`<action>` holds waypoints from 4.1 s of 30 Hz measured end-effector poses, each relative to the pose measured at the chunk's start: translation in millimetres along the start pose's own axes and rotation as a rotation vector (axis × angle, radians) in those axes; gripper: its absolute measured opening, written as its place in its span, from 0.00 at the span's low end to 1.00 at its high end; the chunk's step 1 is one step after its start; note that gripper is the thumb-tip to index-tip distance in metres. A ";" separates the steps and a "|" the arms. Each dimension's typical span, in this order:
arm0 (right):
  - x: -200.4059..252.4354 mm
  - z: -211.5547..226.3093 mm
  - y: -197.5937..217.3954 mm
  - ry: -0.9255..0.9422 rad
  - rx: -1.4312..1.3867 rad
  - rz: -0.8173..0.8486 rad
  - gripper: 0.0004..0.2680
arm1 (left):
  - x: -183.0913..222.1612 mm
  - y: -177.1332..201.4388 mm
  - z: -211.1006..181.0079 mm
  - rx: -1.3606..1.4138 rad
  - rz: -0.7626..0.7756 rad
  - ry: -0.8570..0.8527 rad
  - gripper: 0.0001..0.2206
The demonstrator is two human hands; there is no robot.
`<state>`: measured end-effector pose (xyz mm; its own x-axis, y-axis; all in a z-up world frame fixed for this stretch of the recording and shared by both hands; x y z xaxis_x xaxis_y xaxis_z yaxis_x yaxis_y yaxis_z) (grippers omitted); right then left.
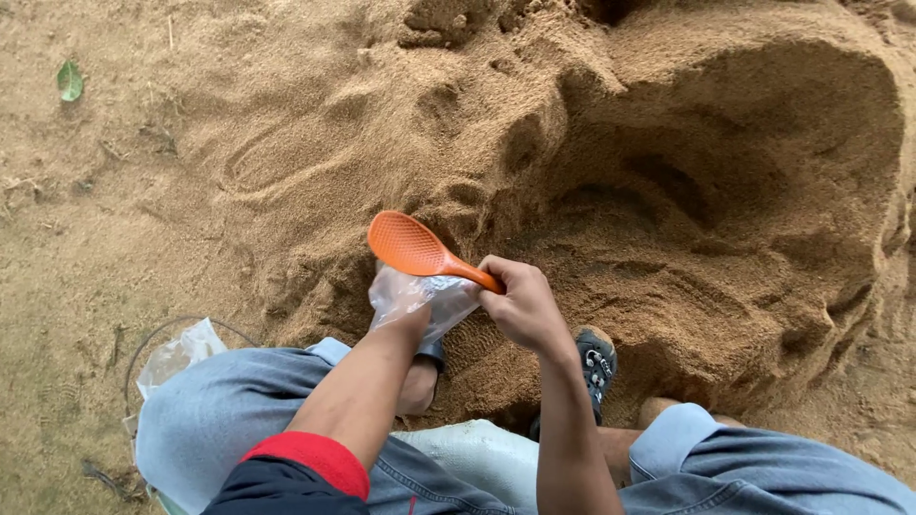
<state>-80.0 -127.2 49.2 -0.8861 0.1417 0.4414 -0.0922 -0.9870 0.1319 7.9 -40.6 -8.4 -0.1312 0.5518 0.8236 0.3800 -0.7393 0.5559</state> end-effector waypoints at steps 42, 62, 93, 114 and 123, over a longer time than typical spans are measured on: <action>84.0 -61.8 86.5 -0.119 -0.088 -0.507 0.04 | 54.3 63.7 -48.7 0.570 -0.420 -0.214 0.23; 27.0 -112.4 144.3 -0.246 -0.348 -0.405 0.07 | 55.0 47.0 -17.4 0.168 -0.457 -0.085 0.12; -75.8 -289.7 147.1 -0.569 0.025 -0.561 0.13 | 78.5 73.8 2.5 0.617 -0.196 -0.125 0.36; 64.5 -56.3 125.9 -0.344 0.141 -0.633 0.11 | 47.7 74.9 5.6 0.500 -0.325 -0.013 0.42; 55.4 -7.5 96.8 -0.029 0.261 -0.407 0.08 | 68.3 81.0 8.2 0.640 -0.341 -0.071 0.42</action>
<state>-141.3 -215.5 79.8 -0.7883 0.5182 0.3319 -0.3084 -0.7994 0.5157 37.2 -59.7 91.9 -0.2868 0.7510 0.5948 0.7923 -0.1630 0.5879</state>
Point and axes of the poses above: each hand's wrist, its own x-axis away from the middle knuckle, its own y-axis out of the back of the hand, z = x × y, the point moved 5 cm from there along -x, towards the middle knuckle, and after that the axes turned 14 degrees about z, right-handed, at the moved point
